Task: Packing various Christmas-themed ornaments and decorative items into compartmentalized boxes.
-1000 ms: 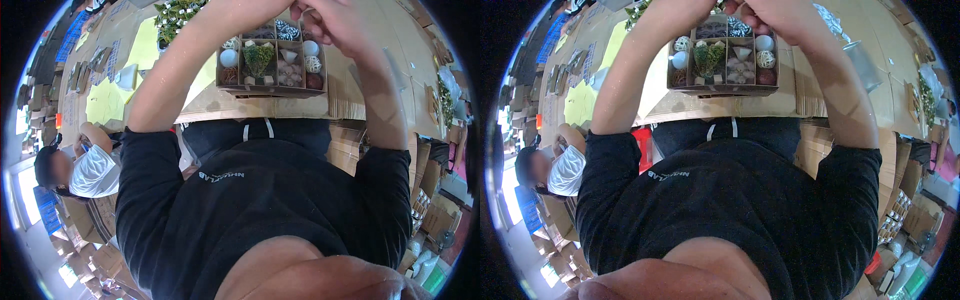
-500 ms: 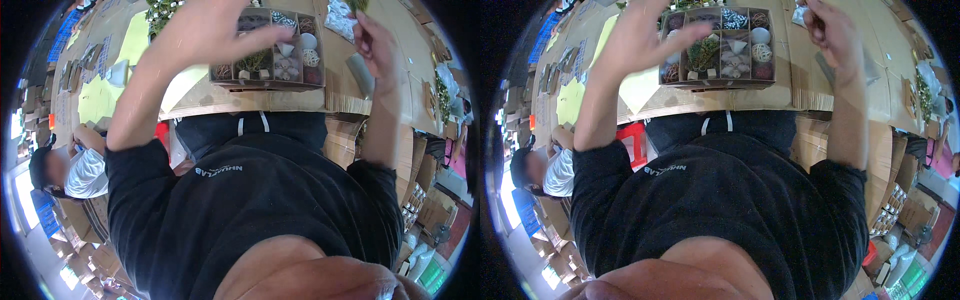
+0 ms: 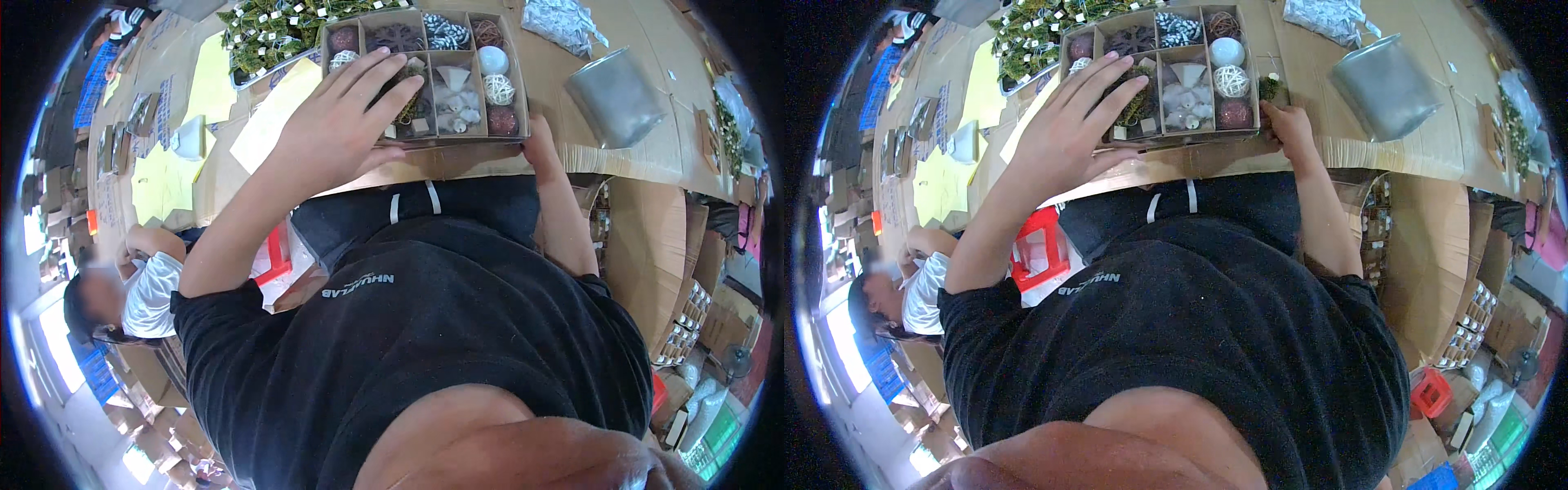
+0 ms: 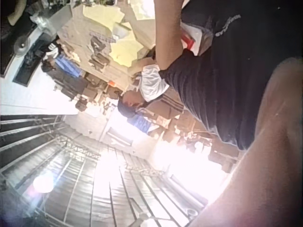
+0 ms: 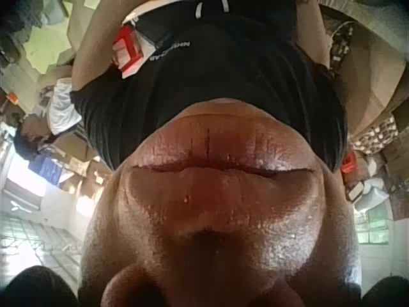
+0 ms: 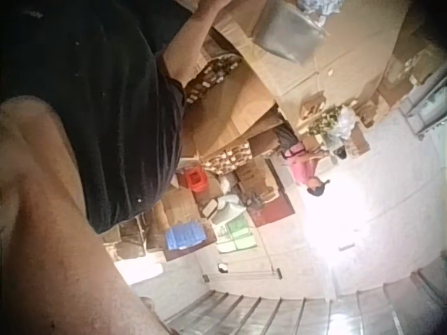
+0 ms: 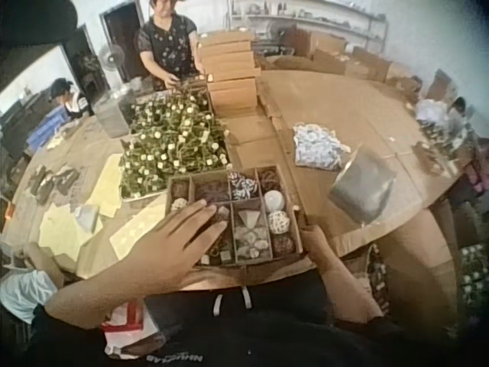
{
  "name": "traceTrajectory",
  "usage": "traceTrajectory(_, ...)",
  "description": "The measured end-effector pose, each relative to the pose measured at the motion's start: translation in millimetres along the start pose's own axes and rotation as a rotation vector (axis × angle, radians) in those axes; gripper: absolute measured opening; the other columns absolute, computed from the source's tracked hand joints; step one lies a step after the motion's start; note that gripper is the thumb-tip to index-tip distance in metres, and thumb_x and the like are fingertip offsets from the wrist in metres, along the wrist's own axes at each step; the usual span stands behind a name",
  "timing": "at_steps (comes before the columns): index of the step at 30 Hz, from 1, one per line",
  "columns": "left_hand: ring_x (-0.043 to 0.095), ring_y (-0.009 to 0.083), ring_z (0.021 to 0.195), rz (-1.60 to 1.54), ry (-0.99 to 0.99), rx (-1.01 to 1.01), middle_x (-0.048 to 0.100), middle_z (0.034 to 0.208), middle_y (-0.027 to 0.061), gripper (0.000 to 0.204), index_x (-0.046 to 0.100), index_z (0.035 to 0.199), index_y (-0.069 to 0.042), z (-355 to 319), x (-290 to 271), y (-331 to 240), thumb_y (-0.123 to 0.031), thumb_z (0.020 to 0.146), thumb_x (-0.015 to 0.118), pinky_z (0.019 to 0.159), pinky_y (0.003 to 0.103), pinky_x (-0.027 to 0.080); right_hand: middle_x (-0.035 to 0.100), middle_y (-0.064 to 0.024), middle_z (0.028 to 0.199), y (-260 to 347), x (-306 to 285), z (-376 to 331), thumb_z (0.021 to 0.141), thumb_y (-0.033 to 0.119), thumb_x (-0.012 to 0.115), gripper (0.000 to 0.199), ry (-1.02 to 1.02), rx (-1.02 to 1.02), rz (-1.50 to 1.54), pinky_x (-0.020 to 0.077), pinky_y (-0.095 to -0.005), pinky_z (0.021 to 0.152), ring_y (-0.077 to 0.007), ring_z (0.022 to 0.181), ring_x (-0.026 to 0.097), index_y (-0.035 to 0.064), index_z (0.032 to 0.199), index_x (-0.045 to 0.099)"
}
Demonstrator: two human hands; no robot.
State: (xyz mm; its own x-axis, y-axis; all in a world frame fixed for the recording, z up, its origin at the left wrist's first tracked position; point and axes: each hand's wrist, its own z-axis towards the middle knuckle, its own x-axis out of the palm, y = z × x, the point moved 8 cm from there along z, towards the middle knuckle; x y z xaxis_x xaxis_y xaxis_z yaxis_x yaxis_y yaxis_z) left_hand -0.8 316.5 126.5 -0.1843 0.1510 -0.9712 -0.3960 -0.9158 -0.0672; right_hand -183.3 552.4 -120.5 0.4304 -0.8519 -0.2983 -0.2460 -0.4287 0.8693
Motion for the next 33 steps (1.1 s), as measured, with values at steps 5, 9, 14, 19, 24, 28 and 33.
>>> traceTrajectory(5, 0.045, 0.0349, 0.137, 0.072, -0.037, 0.079, 0.048, 0.145, 0.0163, 0.073, 0.049, 0.141, -0.006, 0.3, -2.4, -4.9, -0.034, 0.079, 0.077, 0.111, 0.045, 0.04, 0.06, -0.0092, 0.054, 16.0, -3.2, 1.8, 0.093, 0.044, 0.064, 0.053, 0.064, -0.033, -0.206, 0.0464, -0.0353, 0.047, -0.0191, 0.046, 0.059, -0.0009, 0.065, 0.068)
traceTrajectory(9, 0.049, 0.037, 0.133, 0.068, -0.1, 0.123, 0.055, 0.139, 0.0167, 0.062, 0.055, 0.134, -0.002, -4.0, -4.4, -8.6, -0.031, 0.082, 0.073, 0.109, 0.046, 0.042, 0.068, -0.0164, 0.065, 43.4, -15.4, 15.1, 0.09, 0.051, 0.062, 0.055, 0.07, -0.081, -0.646, 0.0543, -0.0407, 0.067, -0.0271, 0.061, 0.068, 0.0001, 0.073, 0.073)
traceTrajectory(14, 0.053, 0.036, 0.129, 0.059, -0.15, 0.143, 0.059, 0.136, 0.014, 0.059, 0.058, 0.129, -0.001, -8.8, -14.9, -16.2, -0.028, 0.079, 0.074, 0.107, 0.046, 0.043, 0.069, -0.0156, 0.069, 137.2, -63.6, 30.2, 0.092, 0.048, 0.06, 0.05, -0.22, -0.368, -0.684, 0.0533, -0.0405, 0.066, -0.0284, 0.065, 0.069, -0.0002, 0.09, 0.073)
traceTrajectory(19, 0.057, 0.0332, 0.125, 0.048, -0.198, 0.097, 0.062, 0.132, 0.0128, 0.056, 0.06, 0.127, -0.001, -19.1, -26.1, -16.5, -0.027, 0.079, 0.074, 0.104, 0.044, 0.045, 0.072, -0.0214, 0.093, 242.2, -97.5, 45.0, 0.088, 0.041, 0.062, 0.041, -0.428, -0.482, -0.673, 0.053, -0.0456, 0.087, -0.0381, 0.096, 0.069, 0.0039, 0.099, 0.073)
traceTrajectory(24, 0.061, 0.0309, 0.121, 0.029, -0.282, 0.1, 0.066, 0.127, 0.0108, 0.048, 0.064, 0.124, -0.003, -11.4, -38.6, -18.6, -0.021, 0.08, 0.075, 0.1, 0.043, 0.047, 0.071, -0.0216, 0.107, 199.7, -145.9, 189.6, 0.09, 0.043, 0.06, 0.044, -0.61, -0.53, -0.893, 0.0524, -0.0464, 0.092, -0.0383, 0.103, 0.067, 0.0023, 0.103, 0.072)
traceTrajectory(28, 0.065, 0.0298, 0.115, -0.009, -0.428, -0.017, 0.07, 0.12, 0.0111, 0.044, 0.067, 0.119, -0.003, -18.8, -45.1, -12.4, -0.015, 0.079, 0.076, 0.096, 0.041, 0.048, 0.067, -0.0219, 0.12, 148.9, -119.8, 234.4, 0.091, 0.038, 0.059, 0.044, -0.245, -0.281, -1.185, 0.0513, -0.0474, 0.096, -0.0383, 0.111, 0.064, 0.0029, 0.113, 0.07)
traceTrajectory(33, 0.066, 0.0334, 0.11, -0.067, -0.738, -0.219, 0.07, 0.116, 0.0171, 0.041, 0.066, 0.12, 0.002, -46.0, -60.5, 2.3, -0.006, 0.081, 0.076, 0.095, 0.04, 0.049, 0.067, -0.023, 0.119, 133.3, -124.6, 264.3, 0.086, 0.022, 0.057, 0.035, -0.348, -0.312, -1.1, 0.0524, -0.0481, 0.094, -0.0387, 0.109, 0.066, 0.0026, 0.112, 0.071)
